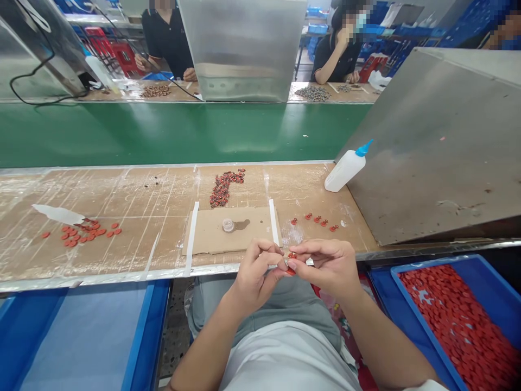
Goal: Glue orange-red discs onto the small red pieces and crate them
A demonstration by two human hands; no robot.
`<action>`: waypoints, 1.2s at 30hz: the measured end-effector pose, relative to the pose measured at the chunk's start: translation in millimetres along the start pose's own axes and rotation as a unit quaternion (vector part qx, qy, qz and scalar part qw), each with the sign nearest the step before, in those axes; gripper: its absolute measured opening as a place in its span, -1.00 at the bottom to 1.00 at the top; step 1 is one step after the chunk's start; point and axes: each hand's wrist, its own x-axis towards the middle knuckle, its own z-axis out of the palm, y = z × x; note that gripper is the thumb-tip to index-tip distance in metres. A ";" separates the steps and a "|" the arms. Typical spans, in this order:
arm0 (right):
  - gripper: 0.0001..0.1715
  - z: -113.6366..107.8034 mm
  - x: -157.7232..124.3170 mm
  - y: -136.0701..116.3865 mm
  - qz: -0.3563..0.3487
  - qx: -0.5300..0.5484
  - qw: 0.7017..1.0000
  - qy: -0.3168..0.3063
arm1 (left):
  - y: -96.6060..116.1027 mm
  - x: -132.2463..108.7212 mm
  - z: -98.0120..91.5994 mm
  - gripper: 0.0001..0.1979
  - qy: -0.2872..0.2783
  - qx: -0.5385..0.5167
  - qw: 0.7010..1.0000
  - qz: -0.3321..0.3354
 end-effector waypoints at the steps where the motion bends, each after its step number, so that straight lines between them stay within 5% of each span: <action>1: -0.75 0.0 0.4 -0.6 -0.002 -0.004 1.000 -0.002 | -0.1 0.0 0.2 -0.86 0.002 0.001 1.000 0.001; 12: -0.77 -1.0 3.6 -4.1 -0.013 0.000 1.000 -0.024 | 1.0 1.3 -0.4 -0.89 -0.001 0.007 1.000 0.004; 23: -0.80 0.0 7.0 -1.2 0.103 0.154 0.981 -0.048 | -5.0 -3.2 7.3 -0.94 0.019 -0.062 0.998 -0.018; 36: -0.70 -0.7 7.0 4.6 0.135 0.147 0.979 -0.034 | 1.0 -2.1 6.2 -0.89 -0.010 -0.045 0.999 -0.006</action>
